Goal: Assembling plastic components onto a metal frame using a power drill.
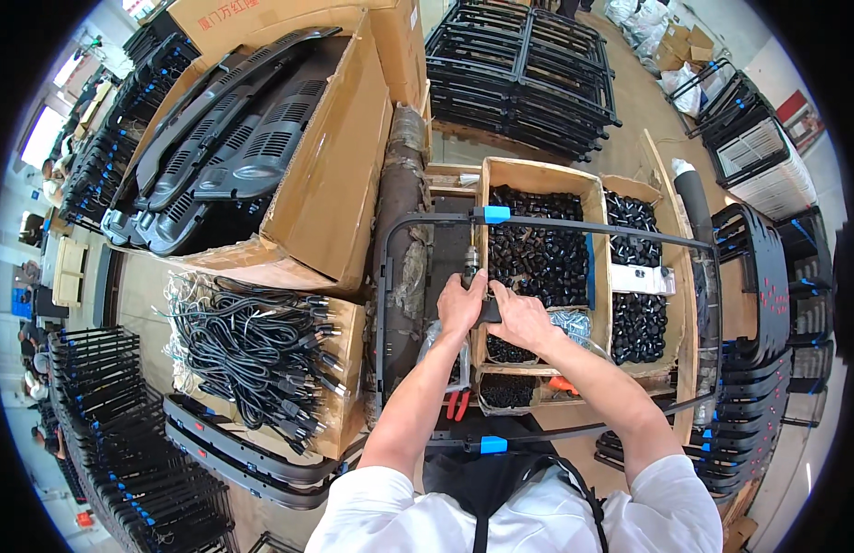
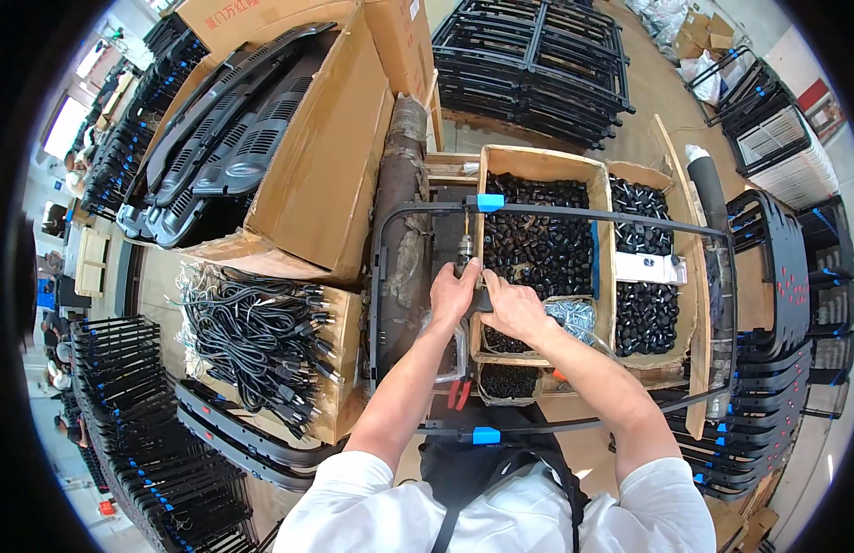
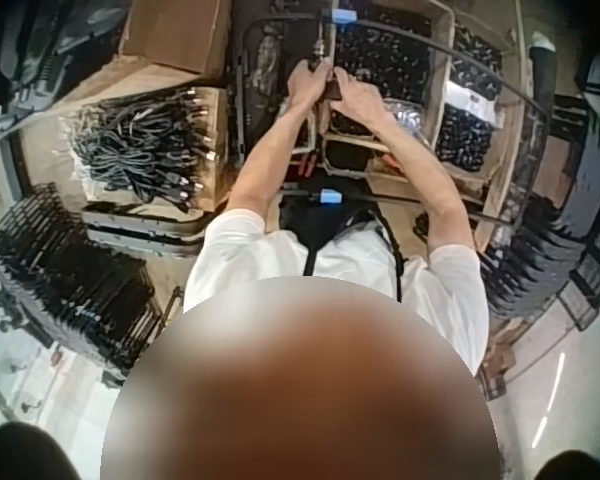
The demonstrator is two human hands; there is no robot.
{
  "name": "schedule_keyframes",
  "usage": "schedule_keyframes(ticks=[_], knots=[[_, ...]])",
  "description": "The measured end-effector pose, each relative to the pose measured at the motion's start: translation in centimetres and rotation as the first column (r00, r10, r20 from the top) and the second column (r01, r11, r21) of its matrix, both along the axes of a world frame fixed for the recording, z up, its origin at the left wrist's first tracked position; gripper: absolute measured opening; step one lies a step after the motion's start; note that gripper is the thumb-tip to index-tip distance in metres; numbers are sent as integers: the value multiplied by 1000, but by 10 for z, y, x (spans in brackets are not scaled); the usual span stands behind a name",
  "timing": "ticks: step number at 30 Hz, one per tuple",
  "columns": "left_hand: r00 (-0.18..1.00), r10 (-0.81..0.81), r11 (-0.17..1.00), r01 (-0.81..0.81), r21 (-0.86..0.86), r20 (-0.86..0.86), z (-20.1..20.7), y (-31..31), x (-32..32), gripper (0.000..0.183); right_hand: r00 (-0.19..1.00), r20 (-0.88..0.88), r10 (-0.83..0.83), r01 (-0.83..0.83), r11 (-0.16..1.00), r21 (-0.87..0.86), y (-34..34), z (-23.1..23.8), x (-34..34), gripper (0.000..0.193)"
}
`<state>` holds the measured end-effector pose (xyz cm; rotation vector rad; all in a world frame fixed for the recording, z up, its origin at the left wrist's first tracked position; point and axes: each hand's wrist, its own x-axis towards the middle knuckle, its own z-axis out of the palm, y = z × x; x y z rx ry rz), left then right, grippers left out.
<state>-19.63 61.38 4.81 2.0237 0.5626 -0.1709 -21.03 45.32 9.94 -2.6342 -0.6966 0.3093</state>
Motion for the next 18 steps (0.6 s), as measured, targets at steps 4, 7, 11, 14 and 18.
schedule_keyframes(ticks=[4,7,11,14,18], knots=[[998,-21,1000,20,-17,-51,-1,1,1,69,999,33,7,-9,998,56,-1,-8,-1,68],[997,-7,999,4,-46,-71,5,-7,2,72,1000,-16,5,-4,999,53,-9,-5,3,84],[996,-26,995,17,-96,-88,1,-2,-1,77,999,-50,6,-3,999,46,-11,-12,6,90],[991,-80,996,76,-47,-110,-1,-1,7,80,998,-62,25,-22,999,44,-15,-17,10,97],[989,-78,997,80,9,-125,7,-8,10,78,987,-157,-10,8,1000,-9,-15,-22,16,104]])
